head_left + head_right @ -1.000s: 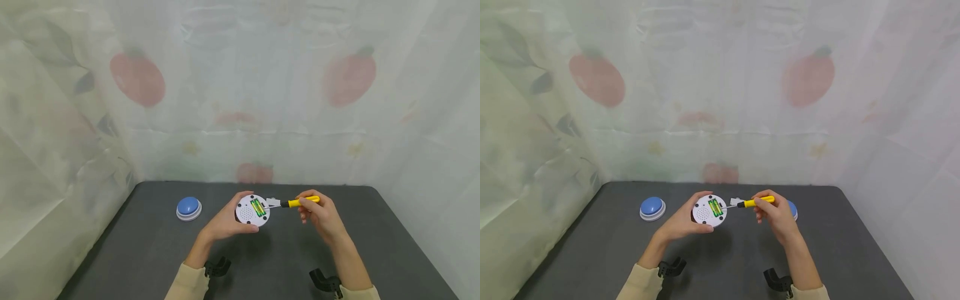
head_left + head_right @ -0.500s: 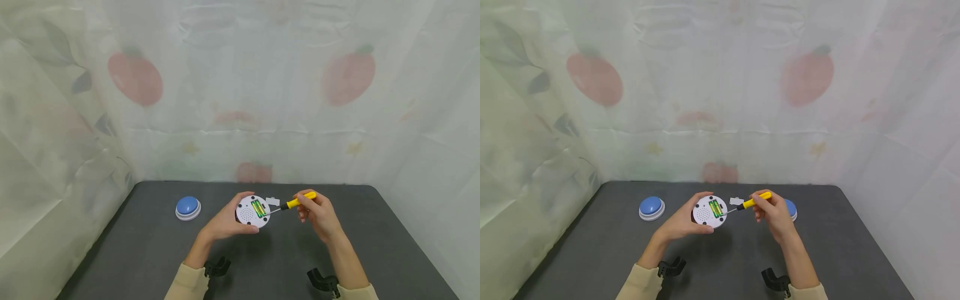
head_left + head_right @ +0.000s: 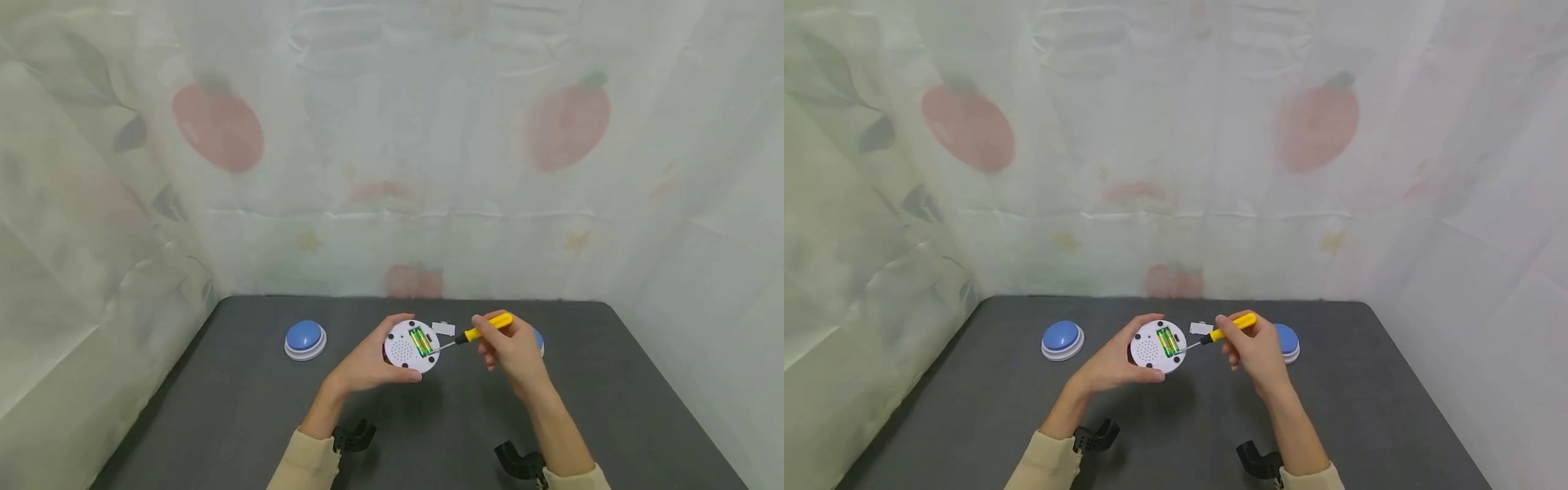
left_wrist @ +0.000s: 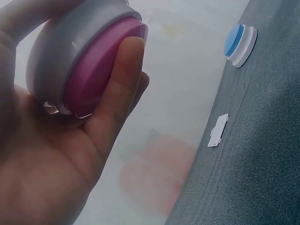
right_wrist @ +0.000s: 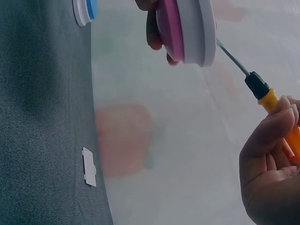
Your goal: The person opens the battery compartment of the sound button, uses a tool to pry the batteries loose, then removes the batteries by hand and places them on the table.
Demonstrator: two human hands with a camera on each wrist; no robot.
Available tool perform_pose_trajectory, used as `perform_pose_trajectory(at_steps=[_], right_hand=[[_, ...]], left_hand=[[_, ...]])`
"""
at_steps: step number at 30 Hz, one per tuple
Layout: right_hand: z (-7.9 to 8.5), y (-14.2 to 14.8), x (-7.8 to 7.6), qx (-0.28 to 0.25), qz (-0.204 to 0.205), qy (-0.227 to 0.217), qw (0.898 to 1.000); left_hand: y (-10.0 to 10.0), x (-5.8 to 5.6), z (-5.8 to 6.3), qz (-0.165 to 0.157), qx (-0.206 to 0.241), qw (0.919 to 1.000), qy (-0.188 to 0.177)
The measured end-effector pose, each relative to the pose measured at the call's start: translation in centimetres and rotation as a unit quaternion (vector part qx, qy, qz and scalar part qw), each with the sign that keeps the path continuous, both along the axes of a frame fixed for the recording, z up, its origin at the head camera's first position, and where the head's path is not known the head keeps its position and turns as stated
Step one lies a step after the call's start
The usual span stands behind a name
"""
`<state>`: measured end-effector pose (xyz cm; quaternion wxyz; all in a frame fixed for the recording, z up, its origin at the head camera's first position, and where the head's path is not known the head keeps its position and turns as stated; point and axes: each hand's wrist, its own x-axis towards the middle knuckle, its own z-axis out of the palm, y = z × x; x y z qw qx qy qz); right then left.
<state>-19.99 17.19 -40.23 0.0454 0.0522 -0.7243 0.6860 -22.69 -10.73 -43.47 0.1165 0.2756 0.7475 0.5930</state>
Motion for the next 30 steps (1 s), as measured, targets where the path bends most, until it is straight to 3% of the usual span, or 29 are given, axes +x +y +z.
perform_pose_trajectory(at_steps=[12, 22, 30], right_hand=[[0.1, 0.5, 0.1, -0.006, 0.040, 0.019, 0.999], [-0.2, 1.1, -0.1, -0.001, 0.097, 0.091, 0.991], [-0.3, 1.4, 0.0, 0.013, 0.111, 0.139, 0.984]], left_hand=[[-0.2, -0.1, 0.1, -0.004, 0.026, 0.9996, -0.008], [-0.4, -0.4, -0.1, 0.007, 0.024, 0.9996, -0.016], [-0.7, -0.4, 0.0, 0.011, 0.030, 0.9993, -0.020]])
